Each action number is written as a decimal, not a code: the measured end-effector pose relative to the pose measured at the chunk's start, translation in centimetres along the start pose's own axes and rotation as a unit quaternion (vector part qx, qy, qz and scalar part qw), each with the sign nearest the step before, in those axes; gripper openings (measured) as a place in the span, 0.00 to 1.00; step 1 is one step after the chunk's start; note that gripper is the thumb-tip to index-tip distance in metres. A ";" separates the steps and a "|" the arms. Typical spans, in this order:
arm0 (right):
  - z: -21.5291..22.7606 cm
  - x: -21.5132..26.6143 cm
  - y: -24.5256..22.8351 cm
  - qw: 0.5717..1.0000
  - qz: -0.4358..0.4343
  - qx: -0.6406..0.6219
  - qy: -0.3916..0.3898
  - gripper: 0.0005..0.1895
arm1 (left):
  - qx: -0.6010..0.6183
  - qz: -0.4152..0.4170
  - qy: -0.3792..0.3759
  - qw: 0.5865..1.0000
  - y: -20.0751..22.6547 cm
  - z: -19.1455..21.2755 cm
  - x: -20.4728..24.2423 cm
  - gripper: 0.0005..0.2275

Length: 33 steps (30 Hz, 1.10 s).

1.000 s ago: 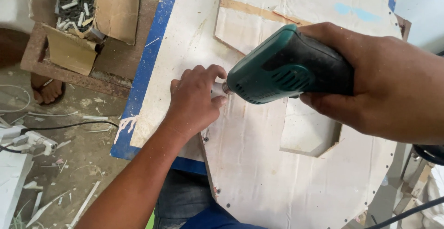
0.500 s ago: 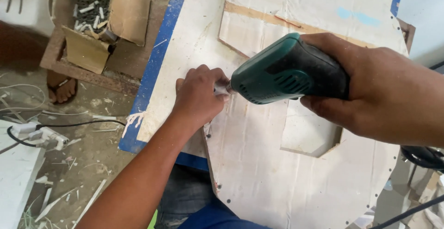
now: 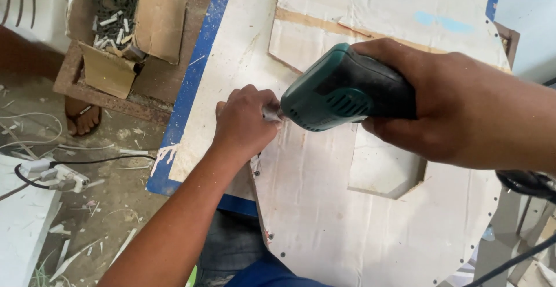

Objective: The person aligns a small wooden panel onto a larger board and uses a power drill to drive screws into pre-drilled holes. They then switch to a screwdriver to tighten the screws by hand, repeating the process for additional fasteners.

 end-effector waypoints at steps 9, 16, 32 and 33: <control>0.5 -1.5 -0.1 0.996 -0.058 0.068 -0.012 0.47 | 0.000 -0.006 0.013 1.000 -0.1 -0.1 -0.1 0.06; 0.6 -2.4 0.7 0.988 -0.003 0.153 0.013 0.48 | 0.008 -0.027 0.027 0.999 -0.6 -0.6 -0.2 0.08; 0.5 -1.6 0.6 0.981 -0.034 0.190 -0.020 0.48 | 0.015 -0.030 0.037 0.999 -0.1 -0.2 -0.1 0.05; 0.6 -1.5 0.3 0.981 -0.031 0.190 -0.016 0.48 | 0.014 -0.030 0.041 0.999 -0.3 -0.1 -0.1 0.05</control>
Point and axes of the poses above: each hand's wrist, its own x-axis away from the middle knuckle, its own z-axis out of the back of the hand, y = z × x, the point moved 1 cm from there along -x, towards the middle knuckle, and after that the axes turned 12 degrees about z, right-handed, at the moved point
